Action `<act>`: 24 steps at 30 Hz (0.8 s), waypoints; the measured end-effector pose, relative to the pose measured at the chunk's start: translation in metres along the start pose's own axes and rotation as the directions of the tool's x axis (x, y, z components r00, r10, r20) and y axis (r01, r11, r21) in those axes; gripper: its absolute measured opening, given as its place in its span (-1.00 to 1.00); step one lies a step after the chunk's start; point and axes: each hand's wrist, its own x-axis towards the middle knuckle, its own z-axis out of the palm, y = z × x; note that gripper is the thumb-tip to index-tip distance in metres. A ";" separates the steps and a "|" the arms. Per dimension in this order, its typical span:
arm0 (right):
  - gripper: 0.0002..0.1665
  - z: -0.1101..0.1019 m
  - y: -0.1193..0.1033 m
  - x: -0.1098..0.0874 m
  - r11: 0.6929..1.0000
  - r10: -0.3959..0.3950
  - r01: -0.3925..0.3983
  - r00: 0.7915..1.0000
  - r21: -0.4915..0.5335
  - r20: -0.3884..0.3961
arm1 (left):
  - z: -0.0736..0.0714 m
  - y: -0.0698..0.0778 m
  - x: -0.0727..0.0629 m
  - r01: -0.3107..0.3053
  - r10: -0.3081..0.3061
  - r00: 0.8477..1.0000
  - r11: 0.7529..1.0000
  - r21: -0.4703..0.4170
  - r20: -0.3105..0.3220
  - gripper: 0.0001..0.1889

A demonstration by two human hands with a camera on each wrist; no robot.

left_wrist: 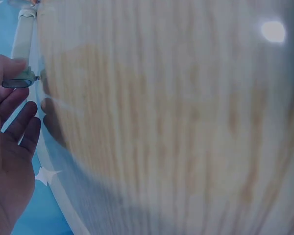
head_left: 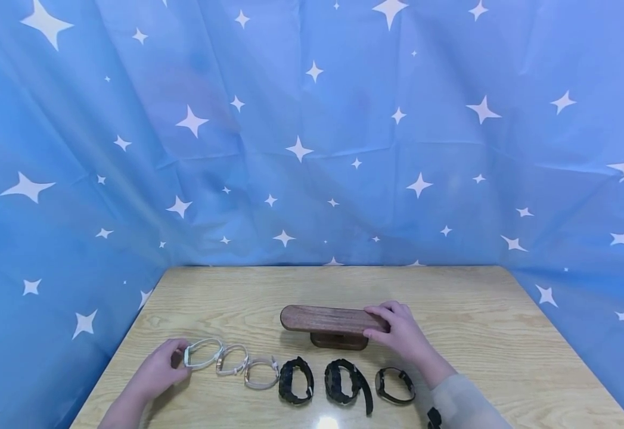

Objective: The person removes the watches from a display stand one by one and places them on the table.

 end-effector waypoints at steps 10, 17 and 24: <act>-0.36 0.000 0.002 -0.002 1.000 -0.001 0.001 1.000 -0.002 -0.021 | 0.002 -0.003 0.002 -0.029 0.029 1.000 0.999 -0.019 0.007 -0.49; -0.35 0.003 -0.002 -0.004 1.000 0.004 -0.004 1.000 -0.001 0.007 | -0.002 -0.009 -0.004 -0.041 0.042 0.999 0.999 -0.035 0.031 -0.46; -0.36 0.006 -0.006 -0.003 1.000 0.004 -0.004 1.000 0.011 0.000 | -0.009 -0.009 -0.006 -0.064 0.066 0.997 0.997 -0.036 0.050 -0.44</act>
